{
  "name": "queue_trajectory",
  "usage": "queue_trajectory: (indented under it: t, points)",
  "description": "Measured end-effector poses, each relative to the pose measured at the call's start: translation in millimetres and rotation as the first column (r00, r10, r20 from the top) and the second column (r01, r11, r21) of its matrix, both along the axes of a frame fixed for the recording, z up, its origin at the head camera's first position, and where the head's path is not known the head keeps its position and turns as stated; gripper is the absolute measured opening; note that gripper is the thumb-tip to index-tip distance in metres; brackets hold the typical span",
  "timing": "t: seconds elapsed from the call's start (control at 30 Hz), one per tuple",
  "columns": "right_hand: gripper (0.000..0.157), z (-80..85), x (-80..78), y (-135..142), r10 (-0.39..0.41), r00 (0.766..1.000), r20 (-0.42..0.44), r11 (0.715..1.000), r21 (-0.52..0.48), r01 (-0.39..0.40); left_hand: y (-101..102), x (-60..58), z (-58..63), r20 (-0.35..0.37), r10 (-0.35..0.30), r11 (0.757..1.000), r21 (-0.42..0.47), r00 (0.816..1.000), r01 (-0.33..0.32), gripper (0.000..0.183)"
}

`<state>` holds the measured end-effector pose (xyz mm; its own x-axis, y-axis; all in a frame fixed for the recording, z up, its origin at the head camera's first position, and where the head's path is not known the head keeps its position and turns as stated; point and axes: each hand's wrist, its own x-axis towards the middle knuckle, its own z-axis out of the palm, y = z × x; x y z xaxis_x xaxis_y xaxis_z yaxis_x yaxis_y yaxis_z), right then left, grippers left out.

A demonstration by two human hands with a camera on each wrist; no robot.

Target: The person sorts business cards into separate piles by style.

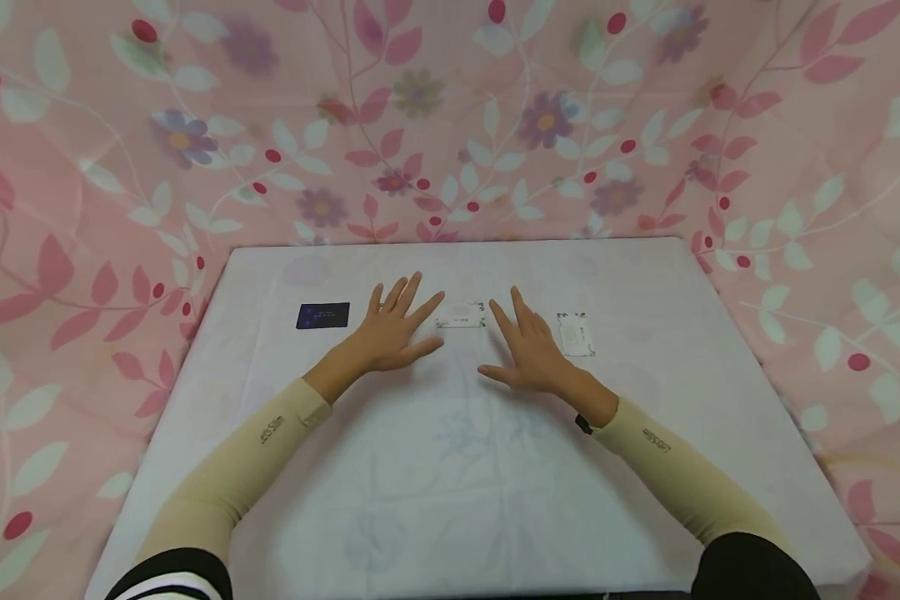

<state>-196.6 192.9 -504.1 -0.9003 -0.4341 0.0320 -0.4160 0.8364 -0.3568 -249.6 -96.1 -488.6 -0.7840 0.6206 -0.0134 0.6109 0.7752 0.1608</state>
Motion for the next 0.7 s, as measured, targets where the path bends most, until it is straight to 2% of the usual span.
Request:
queue_trajectory:
  t: [0.17,0.3,0.57,0.7]
  points:
    - [0.107,-2.4,20.2,11.7,0.001,1.000,-0.020,1.000,0.010,-0.001,-29.6,17.8,-3.7,-0.029,0.016,1.000,-0.014,0.999,-0.016,0.081]
    - [0.104,-4.1,31.8,20.6,0.003,0.998,-0.056,0.999,0.036,-0.001,-44.2,30.4,-6.5,-0.045,0.015,1.000,-0.012,0.999,-0.016,0.081]
    - [0.098,-5.6,47.0,29.3,0.055,0.994,-0.098,0.997,0.061,-0.049,-54.2,48.1,-13.9,-0.095,-0.046,0.999,0.010,0.994,0.047,0.081]
    - [0.098,-7.5,51.1,30.3,0.059,0.996,-0.067,0.995,0.086,-0.054,-55.1,54.1,-16.3,-0.089,-0.100,0.995,0.002,0.991,0.101,0.081]
